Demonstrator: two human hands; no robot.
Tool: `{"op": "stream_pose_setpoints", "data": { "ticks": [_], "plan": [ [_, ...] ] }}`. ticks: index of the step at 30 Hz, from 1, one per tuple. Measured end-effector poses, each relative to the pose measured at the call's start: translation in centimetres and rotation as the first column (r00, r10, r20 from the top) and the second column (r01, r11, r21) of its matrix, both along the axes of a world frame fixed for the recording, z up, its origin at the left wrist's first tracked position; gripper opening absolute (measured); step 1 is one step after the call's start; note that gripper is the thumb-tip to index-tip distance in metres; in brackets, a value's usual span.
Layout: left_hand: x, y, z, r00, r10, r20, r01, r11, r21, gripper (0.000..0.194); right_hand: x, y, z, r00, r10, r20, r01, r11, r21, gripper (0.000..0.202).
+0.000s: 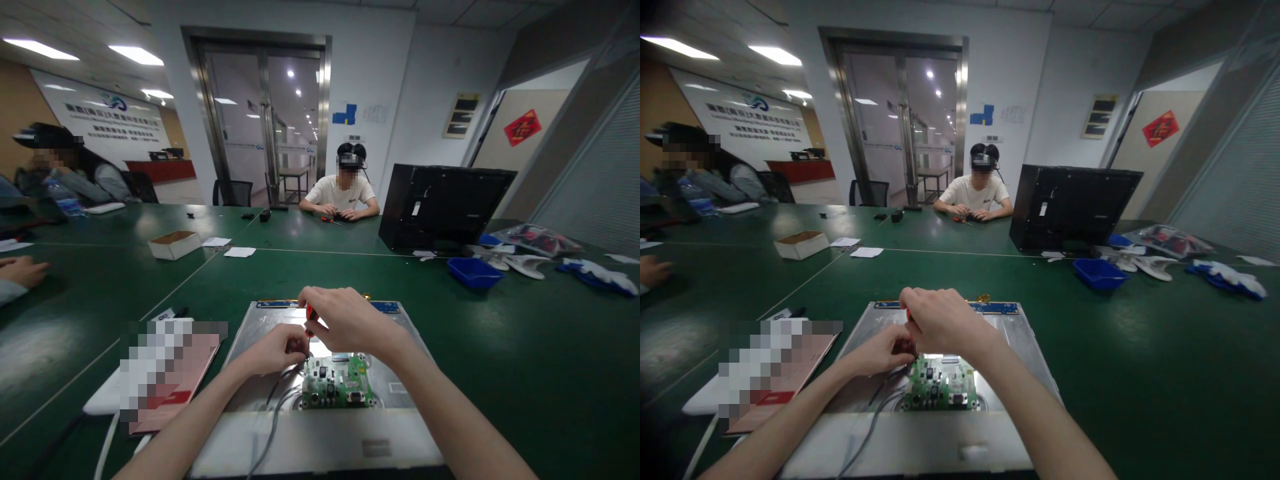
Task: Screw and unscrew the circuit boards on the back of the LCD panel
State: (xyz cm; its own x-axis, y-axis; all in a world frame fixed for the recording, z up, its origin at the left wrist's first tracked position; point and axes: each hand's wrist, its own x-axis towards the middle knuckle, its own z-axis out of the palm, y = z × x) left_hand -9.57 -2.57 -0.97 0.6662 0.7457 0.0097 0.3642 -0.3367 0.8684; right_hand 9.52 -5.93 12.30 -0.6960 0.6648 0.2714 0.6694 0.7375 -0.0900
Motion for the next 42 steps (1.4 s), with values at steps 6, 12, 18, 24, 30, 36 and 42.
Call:
{"op": "stream_pose_setpoints", "data": {
  "ticks": [6, 12, 18, 24, 30, 36, 42],
  "plan": [
    [-0.1, 0.0, 0.1, 0.999, 0.016, -0.036, -0.017, 1.0, -0.013, 0.007, -0.1, 0.1, 0.1, 0.999, -0.035, 0.028, 0.034, 0.999, 0.043, 0.016],
    [-0.2, 0.2, -0.3, 1.0, 0.004, 0.018, -0.004, 1.0, -0.005, 0.006, 0.3, 0.0, 0.1, 0.999, 0.038, -0.015, -0.038, 0.999, -0.012, 0.02],
    [0.0, 0.0, 0.2, 1.0, 0.003, -0.018, -0.004, 0.999, -0.043, 0.005, -0.3, 0.2, 0.0, 0.999, -0.037, 0.031, 0.035, 0.998, 0.059, 0.014],
    [-0.1, 0.3, -0.5, 1.0, 0.002, 0.009, -0.002, 1.0, -0.006, 0.007, 0.3, -0.3, 0.4, 1.0, 0.03, 0.006, -0.03, 1.0, -0.008, 0.015],
    [-0.3, 0.4, -0.7, 1.0, -0.008, -0.007, 0.007, 1.0, -0.015, 0.008, 0.1, -0.1, 0.3, 1.0, 0.013, 0.006, -0.013, 1.0, 0.009, 0.015],
    [-0.3, 0.3, -0.4, 1.0, 0.012, 0.006, -0.012, 1.0, -0.01, 0.009, 0.0, 0.0, 0.2, 1.0, -0.003, 0.012, 0.003, 1.0, 0.014, 0.014],
    [-0.6, 1.0, -0.6, 0.989, 0.15, -0.011, -0.145, 0.971, 0.19, 0.013, 0.4, -0.2, 0.3, 0.999, 0.038, -0.016, -0.039, 0.999, -0.022, 0.015]
  ]
}}
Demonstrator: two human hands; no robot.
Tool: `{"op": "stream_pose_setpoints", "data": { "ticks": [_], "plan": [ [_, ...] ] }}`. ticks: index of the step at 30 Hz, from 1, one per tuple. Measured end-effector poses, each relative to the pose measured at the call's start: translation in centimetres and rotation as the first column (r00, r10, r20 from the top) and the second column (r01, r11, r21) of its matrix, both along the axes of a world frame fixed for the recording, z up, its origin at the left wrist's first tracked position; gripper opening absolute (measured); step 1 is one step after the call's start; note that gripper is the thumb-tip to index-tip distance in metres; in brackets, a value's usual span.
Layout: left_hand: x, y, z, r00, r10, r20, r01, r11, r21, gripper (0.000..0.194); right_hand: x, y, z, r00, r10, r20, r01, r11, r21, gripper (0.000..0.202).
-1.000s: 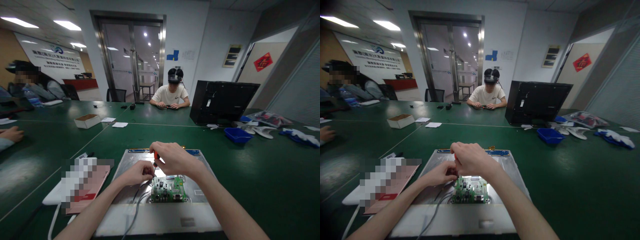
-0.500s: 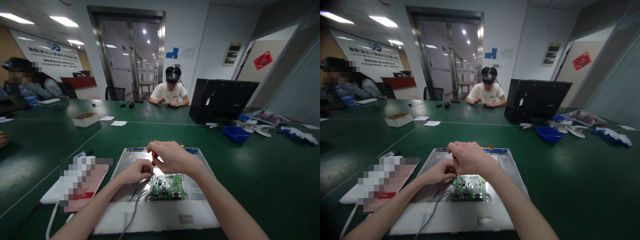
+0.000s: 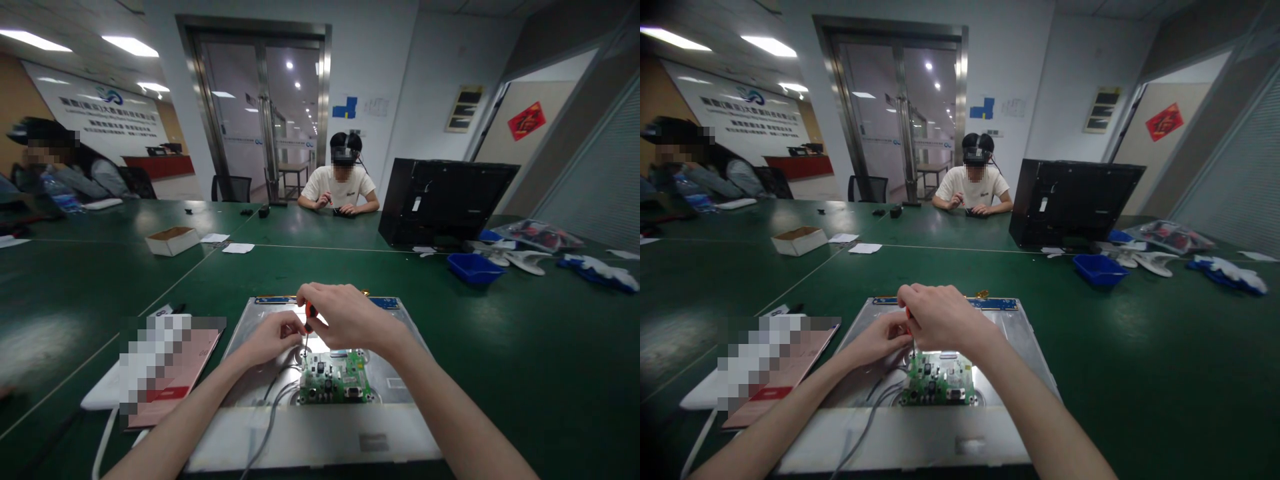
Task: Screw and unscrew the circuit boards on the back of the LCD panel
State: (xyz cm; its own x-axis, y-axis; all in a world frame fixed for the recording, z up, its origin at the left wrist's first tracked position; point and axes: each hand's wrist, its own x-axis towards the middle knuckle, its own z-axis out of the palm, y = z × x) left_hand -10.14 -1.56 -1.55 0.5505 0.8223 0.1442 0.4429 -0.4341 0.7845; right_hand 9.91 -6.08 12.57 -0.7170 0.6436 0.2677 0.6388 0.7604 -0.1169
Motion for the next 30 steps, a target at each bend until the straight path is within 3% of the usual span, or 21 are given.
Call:
{"op": "stream_pose_setpoints", "data": {
  "ticks": [3, 7, 15, 22, 30],
  "plan": [
    [-0.1, 0.0, 0.4, 1.0, 0.018, -0.024, -0.018, 0.999, 0.035, 0.014, -0.2, 0.2, -0.1, 0.999, -0.036, 0.013, 0.036, 0.999, 0.034, 0.011],
    [0.1, -0.5, 0.9, 0.998, -0.046, -0.04, 0.046, 0.999, -0.008, 0.014, -0.3, 0.5, -0.1, 0.996, -0.075, 0.037, 0.073, 0.996, 0.054, 0.013],
    [0.1, -0.9, 1.0, 0.992, -0.119, -0.033, 0.116, 0.991, -0.073, 0.007, 0.2, 0.1, -0.1, 1.0, 0.005, 0.011, -0.005, 1.0, 0.001, 0.018],
    [0.4, -1.2, 1.5, 0.993, -0.116, -0.028, 0.113, 0.99, -0.09, 0.007, -0.5, 0.3, -0.3, 0.997, -0.073, 0.035, 0.07, 0.995, 0.072, 0.012],
    [0.4, -1.0, 1.0, 0.993, -0.103, -0.055, 0.099, 0.992, -0.076, 0.009, -0.2, 0.3, -0.3, 1.0, -0.024, 0.008, 0.024, 0.999, 0.02, 0.015]
  ]
}}
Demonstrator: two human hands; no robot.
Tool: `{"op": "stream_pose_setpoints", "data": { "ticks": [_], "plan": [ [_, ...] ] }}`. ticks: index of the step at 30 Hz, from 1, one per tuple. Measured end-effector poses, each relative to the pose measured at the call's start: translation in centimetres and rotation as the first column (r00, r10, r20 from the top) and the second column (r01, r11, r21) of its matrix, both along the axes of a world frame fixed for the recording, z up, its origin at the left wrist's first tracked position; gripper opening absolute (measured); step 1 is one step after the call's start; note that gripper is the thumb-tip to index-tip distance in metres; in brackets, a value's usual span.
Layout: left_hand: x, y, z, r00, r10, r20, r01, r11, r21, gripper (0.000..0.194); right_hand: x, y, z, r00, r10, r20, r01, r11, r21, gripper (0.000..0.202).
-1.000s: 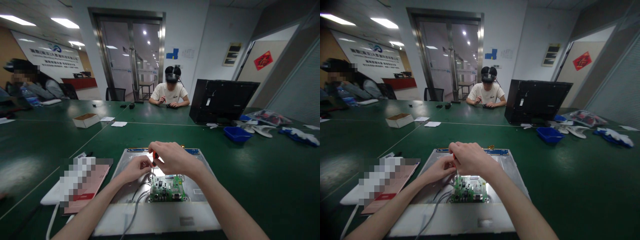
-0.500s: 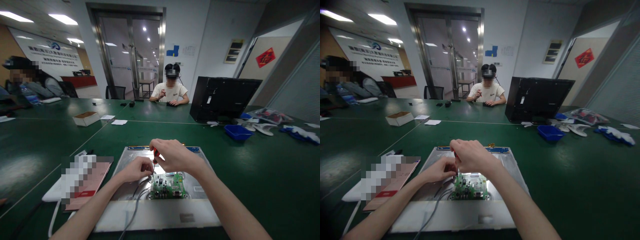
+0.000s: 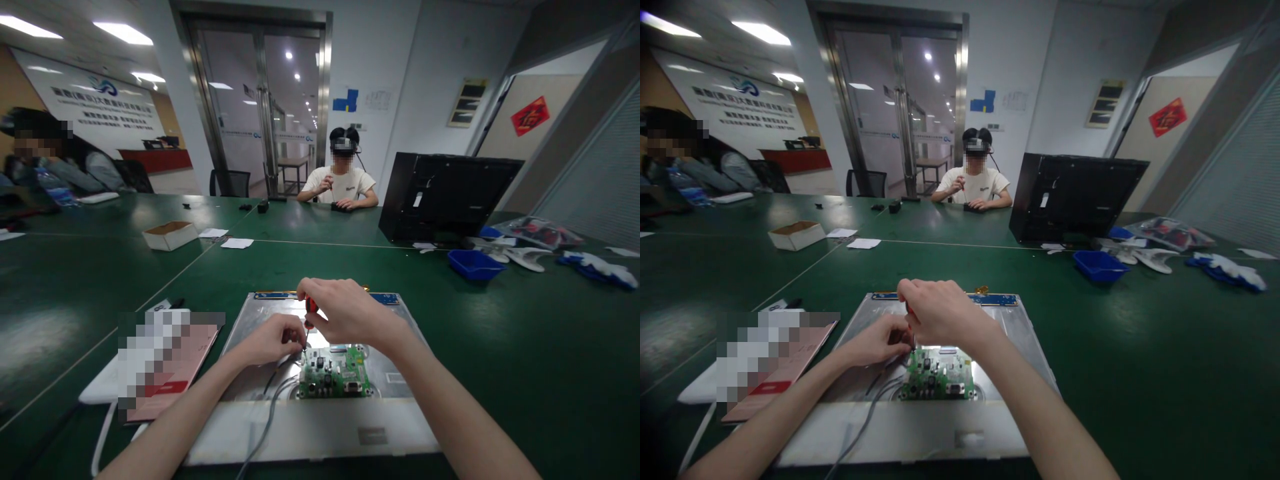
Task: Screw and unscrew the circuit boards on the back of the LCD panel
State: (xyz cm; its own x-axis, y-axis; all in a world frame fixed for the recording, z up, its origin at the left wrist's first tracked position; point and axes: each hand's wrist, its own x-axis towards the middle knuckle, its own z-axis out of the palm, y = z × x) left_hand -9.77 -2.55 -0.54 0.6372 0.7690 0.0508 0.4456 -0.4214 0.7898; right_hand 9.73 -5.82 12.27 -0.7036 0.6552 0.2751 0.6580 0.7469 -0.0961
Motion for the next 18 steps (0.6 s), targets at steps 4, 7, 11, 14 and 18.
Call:
{"op": "stream_pose_setpoints", "data": {
  "ticks": [4, 7, 11, 14, 18],
  "plan": [
    [0.05, -0.06, 0.12, 1.0, 0.006, -0.009, -0.006, 1.0, 0.011, 0.008, -0.48, 0.18, -0.23, 0.996, -0.082, 0.028, 0.08, 0.995, 0.064, 0.013],
    [0.06, -0.03, 0.11, 1.0, 0.016, -0.016, -0.016, 1.0, 0.024, 0.008, -0.27, 0.04, -0.11, 0.998, -0.054, 0.021, 0.053, 0.997, 0.056, 0.019],
    [0.05, 0.08, 0.01, 1.0, -0.006, -0.009, 0.006, 1.0, 0.023, 0.009, 0.22, -0.15, 0.06, 1.0, 0.015, -0.008, -0.015, 1.0, 0.009, 0.015],
    [0.09, 0.05, 0.12, 1.0, -0.007, -0.025, 0.007, 1.0, 0.012, 0.008, 0.0, -0.01, -0.05, 1.0, -0.015, 0.002, 0.015, 1.0, 0.016, 0.015],
    [0.17, -0.09, 0.32, 0.999, 0.005, -0.052, -0.005, 1.0, -0.008, 0.005, -0.47, 0.11, -0.1, 0.998, -0.056, 0.032, 0.054, 0.997, 0.06, 0.014]
  ]
}}
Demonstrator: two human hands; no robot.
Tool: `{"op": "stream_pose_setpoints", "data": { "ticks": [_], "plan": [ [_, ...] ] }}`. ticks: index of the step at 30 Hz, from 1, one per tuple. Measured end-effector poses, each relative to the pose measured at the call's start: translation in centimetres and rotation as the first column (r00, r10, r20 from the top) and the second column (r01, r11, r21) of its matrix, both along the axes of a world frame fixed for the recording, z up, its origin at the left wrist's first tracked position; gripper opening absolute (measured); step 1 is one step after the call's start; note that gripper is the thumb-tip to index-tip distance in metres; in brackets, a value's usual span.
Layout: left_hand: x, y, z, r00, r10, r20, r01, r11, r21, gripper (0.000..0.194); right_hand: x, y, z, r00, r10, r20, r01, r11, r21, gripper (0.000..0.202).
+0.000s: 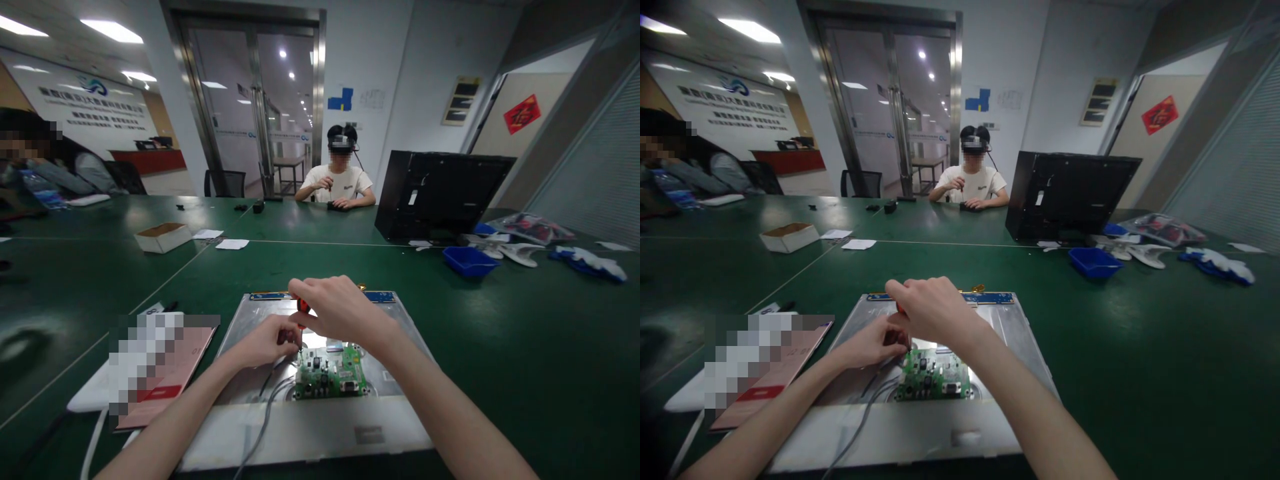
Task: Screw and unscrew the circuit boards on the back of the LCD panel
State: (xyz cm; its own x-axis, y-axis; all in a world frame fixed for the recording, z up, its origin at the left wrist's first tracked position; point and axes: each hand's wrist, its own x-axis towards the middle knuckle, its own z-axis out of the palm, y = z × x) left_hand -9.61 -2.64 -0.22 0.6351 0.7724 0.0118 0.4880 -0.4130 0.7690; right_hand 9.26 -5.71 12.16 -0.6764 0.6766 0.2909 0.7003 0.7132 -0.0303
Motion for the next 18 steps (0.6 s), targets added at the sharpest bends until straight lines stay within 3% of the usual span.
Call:
{"op": "stream_pose_setpoints", "data": {
  "ticks": [7, 14, 18],
  "plan": [
    [-0.1, 0.3, -0.4, 0.999, 0.008, 0.037, -0.011, 0.996, 0.087, 0.007, 0.7, -0.3, 0.4, 0.997, 0.073, -0.016, -0.074, 0.994, -0.086, 0.017],
    [-0.6, 1.3, -0.6, 0.951, 0.277, 0.134, -0.305, 0.904, 0.299, 0.013, 0.3, 0.1, -0.1, 1.0, -0.005, -0.008, 0.005, 1.0, 0.01, 0.015],
    [-0.7, 1.4, -0.6, 0.949, 0.294, 0.115, -0.315, 0.887, 0.339, 0.013, 0.5, 0.0, 0.1, 0.999, 0.023, -0.031, -0.024, 0.999, -0.025, 0.015]
  ]
}}
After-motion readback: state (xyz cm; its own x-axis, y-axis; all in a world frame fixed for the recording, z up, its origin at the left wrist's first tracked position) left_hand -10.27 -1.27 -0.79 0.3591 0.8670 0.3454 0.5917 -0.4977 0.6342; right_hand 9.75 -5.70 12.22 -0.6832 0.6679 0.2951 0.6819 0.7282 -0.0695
